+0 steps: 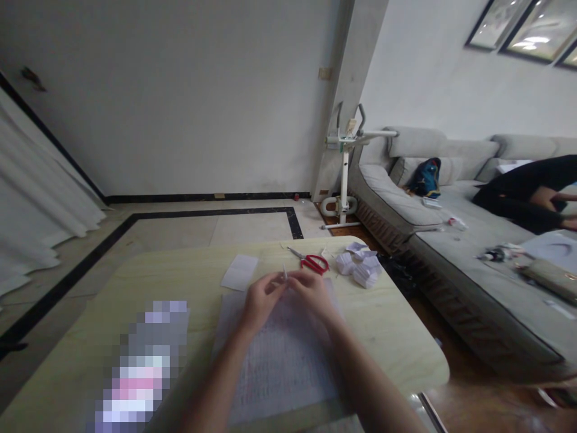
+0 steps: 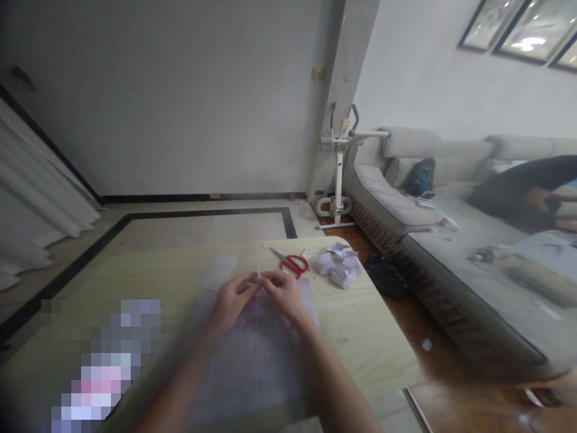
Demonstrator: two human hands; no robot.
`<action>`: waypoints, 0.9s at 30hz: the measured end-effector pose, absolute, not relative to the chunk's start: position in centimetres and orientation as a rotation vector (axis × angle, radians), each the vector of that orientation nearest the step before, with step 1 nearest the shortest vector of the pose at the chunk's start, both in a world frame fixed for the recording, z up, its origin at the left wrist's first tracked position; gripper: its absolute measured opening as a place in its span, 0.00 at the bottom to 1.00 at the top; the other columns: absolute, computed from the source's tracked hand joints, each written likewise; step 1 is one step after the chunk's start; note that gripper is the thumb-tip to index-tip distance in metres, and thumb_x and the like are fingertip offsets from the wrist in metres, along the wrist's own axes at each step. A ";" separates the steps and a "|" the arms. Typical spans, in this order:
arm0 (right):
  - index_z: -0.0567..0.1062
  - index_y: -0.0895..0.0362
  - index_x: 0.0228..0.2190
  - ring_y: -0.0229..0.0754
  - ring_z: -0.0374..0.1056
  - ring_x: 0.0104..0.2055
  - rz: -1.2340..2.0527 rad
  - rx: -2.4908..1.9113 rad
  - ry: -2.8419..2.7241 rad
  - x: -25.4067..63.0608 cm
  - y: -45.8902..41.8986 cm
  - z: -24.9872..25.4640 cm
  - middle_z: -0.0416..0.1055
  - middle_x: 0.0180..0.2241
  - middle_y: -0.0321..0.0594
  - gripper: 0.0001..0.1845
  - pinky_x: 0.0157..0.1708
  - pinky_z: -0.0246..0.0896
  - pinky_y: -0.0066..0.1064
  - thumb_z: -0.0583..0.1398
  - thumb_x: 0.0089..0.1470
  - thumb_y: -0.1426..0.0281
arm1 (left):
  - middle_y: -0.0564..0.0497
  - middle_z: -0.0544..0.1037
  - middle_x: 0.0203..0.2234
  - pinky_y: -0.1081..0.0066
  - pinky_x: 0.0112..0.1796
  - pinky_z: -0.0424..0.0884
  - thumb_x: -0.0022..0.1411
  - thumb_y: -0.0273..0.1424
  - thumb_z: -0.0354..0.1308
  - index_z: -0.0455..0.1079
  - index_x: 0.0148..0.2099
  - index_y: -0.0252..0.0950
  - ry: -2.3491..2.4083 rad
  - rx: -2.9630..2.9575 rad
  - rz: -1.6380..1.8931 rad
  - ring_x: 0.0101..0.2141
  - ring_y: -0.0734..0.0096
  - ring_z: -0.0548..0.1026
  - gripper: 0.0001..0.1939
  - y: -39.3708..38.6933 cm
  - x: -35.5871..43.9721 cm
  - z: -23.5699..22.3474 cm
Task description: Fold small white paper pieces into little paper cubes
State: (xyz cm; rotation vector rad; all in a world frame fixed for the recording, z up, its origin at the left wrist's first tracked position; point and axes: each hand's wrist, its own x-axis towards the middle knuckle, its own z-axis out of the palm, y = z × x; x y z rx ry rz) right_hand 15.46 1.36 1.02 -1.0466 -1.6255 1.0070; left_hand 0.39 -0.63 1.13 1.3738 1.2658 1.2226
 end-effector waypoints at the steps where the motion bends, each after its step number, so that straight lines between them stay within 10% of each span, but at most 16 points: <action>1: 0.78 0.56 0.34 0.43 0.71 0.35 1.009 -1.064 -1.634 15.5 1.4 1.0 0.76 0.33 0.41 0.11 0.36 0.65 0.32 0.59 0.53 0.66 | 0.46 0.80 0.32 0.73 0.29 0.72 0.53 0.41 0.60 0.73 0.44 0.32 1.261 1.390 1.216 0.30 0.66 0.77 0.21 -0.6 0.4 1.0; 27: 0.73 0.57 0.41 0.42 0.72 0.33 0.779 -1.111 -1.609 14.5 0.8 0.7 0.76 0.33 0.42 0.15 0.33 0.68 0.32 0.57 0.49 0.75 | 0.45 0.79 0.37 0.71 0.34 0.74 0.59 0.33 0.55 0.70 0.48 0.34 1.377 1.735 1.249 0.33 0.68 0.78 0.15 -0.6 0.6 0.2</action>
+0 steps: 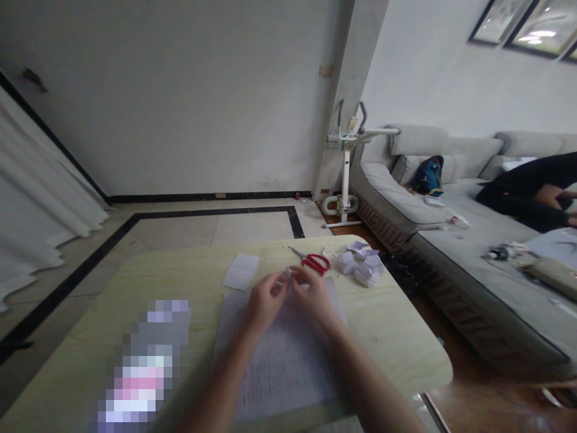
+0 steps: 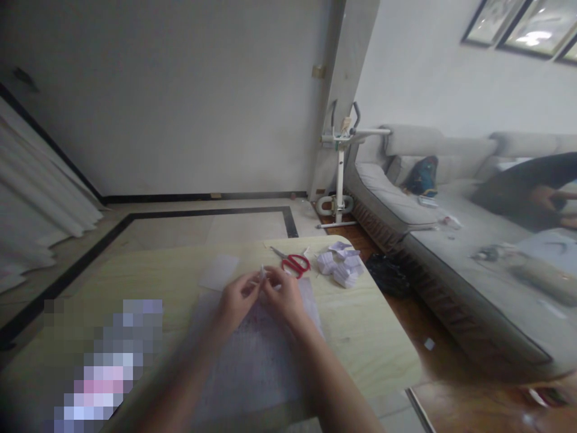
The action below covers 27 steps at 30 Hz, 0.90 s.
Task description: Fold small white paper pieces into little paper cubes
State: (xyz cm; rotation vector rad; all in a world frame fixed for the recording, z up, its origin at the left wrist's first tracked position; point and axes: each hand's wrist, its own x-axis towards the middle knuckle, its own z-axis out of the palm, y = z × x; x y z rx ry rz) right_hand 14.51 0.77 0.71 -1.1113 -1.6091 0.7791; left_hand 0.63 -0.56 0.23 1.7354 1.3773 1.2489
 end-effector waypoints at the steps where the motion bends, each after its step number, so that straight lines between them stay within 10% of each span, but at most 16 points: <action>1: 0.73 0.56 0.42 0.42 0.72 0.33 0.772 -1.111 -1.611 14.5 0.7 0.7 0.76 0.33 0.42 0.16 0.34 0.68 0.32 0.57 0.49 0.75 | 0.45 0.79 0.37 0.71 0.34 0.74 0.59 0.33 0.55 0.70 0.48 0.34 1.392 1.763 1.248 0.33 0.68 0.78 0.15 -0.6 0.7 0.2; 27: 0.64 0.54 0.51 0.41 0.69 0.31 0.708 -1.207 -1.624 13.9 0.5 0.1 0.74 0.34 0.41 0.27 0.33 0.66 0.33 0.56 0.47 0.75 | 0.44 0.78 0.38 0.67 0.39 0.73 0.59 0.25 0.51 0.68 0.48 0.35 1.509 1.999 1.267 0.38 0.65 0.77 0.14 -0.5 1.0 -0.2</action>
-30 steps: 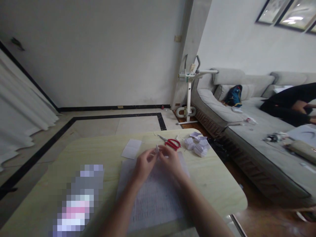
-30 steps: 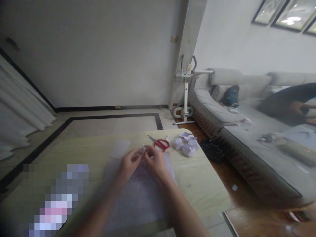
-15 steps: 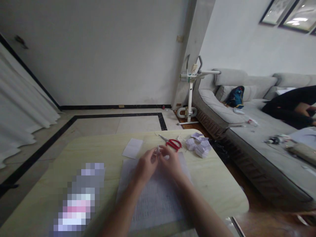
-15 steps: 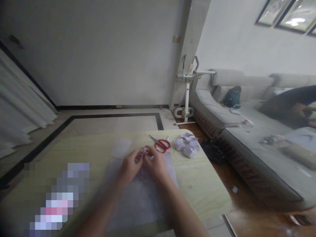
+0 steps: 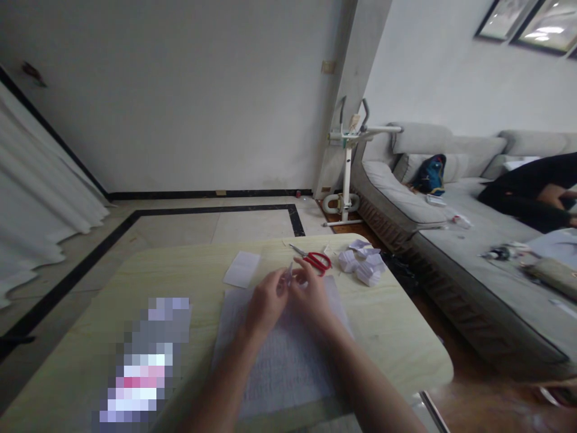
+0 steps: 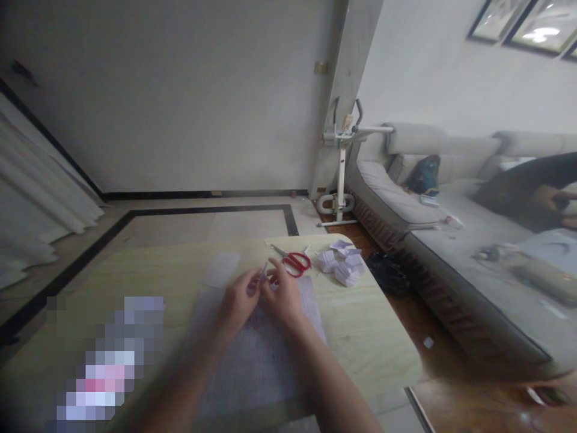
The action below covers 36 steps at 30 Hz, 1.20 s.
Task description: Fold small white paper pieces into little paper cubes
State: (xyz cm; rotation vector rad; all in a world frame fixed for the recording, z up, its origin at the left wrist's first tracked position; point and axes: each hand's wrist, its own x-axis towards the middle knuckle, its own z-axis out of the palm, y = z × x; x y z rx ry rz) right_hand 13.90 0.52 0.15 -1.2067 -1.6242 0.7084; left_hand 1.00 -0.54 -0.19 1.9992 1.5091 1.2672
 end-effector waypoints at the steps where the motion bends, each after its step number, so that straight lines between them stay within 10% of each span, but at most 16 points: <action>1: 0.63 0.54 0.52 0.41 0.68 0.31 0.720 -1.209 -1.624 13.9 0.6 0.1 0.73 0.34 0.41 0.28 0.33 0.66 0.33 0.56 0.47 0.76 | 0.44 0.78 0.38 0.67 0.39 0.73 0.59 0.26 0.51 0.68 0.48 0.35 1.504 2.000 1.263 0.37 0.65 0.77 0.14 -0.5 1.0 -0.2; 36: 0.64 0.54 0.51 0.41 0.67 0.42 0.685 -1.100 -1.668 14.0 0.4 0.2 0.70 0.41 0.42 0.25 0.43 0.64 0.34 0.54 0.49 0.77 | 0.48 0.77 0.36 0.69 0.37 0.73 0.58 0.28 0.52 0.71 0.44 0.36 1.375 1.833 1.354 0.36 0.68 0.75 0.12 -0.3 1.1 -0.4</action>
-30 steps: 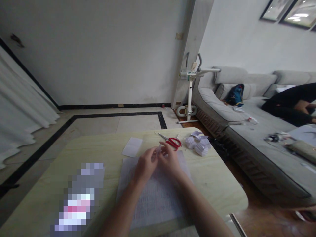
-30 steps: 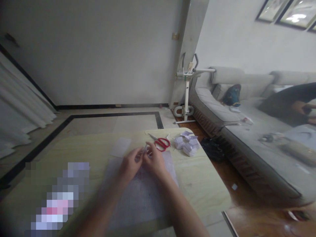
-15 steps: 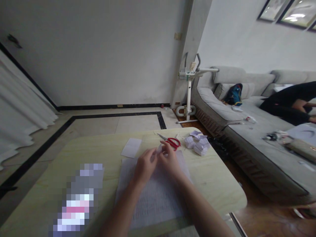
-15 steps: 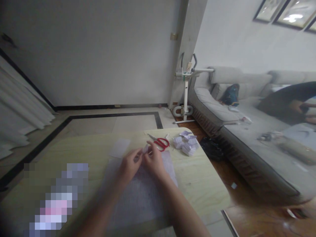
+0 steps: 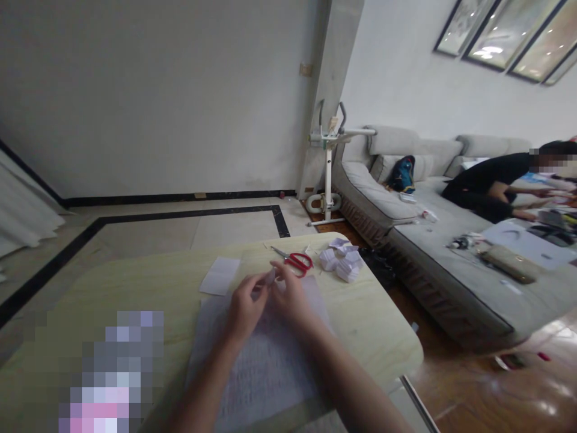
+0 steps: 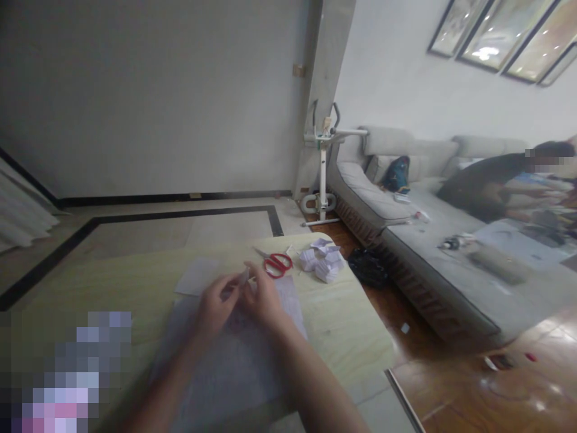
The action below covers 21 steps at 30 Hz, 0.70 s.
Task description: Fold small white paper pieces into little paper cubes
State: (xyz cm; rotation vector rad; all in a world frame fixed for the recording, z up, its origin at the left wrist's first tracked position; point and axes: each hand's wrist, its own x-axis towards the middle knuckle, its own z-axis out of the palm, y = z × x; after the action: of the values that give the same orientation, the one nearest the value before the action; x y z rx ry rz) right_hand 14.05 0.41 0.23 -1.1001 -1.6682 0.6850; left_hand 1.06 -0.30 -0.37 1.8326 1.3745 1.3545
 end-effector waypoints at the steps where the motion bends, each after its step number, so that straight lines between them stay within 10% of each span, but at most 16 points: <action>1: 0.63 0.55 0.51 0.41 0.67 0.43 0.691 -1.092 -1.692 14.0 0.3 0.3 0.70 0.43 0.43 0.26 0.44 0.63 0.34 0.54 0.49 0.76 | 0.48 0.77 0.36 0.69 0.37 0.73 0.58 0.28 0.52 0.71 0.44 0.36 1.374 1.828 1.347 0.36 0.68 0.75 0.12 -0.3 1.1 -0.4; 21: 0.63 0.55 0.50 0.39 0.65 0.35 0.653 -1.073 -1.697 14.7 0.6 1.2 0.68 0.34 0.38 0.29 0.38 0.63 0.30 0.52 0.45 0.81 | 0.46 0.77 0.38 0.68 0.40 0.72 0.60 0.33 0.52 0.70 0.44 0.35 1.367 1.674 1.360 0.39 0.66 0.75 0.12 -0.6 1.2 -0.4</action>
State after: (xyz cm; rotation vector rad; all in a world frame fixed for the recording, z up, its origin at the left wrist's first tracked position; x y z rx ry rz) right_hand 14.68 0.56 1.18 -1.0726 -1.6973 0.6525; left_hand 1.16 -0.56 -0.38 1.6738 1.3668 1.3604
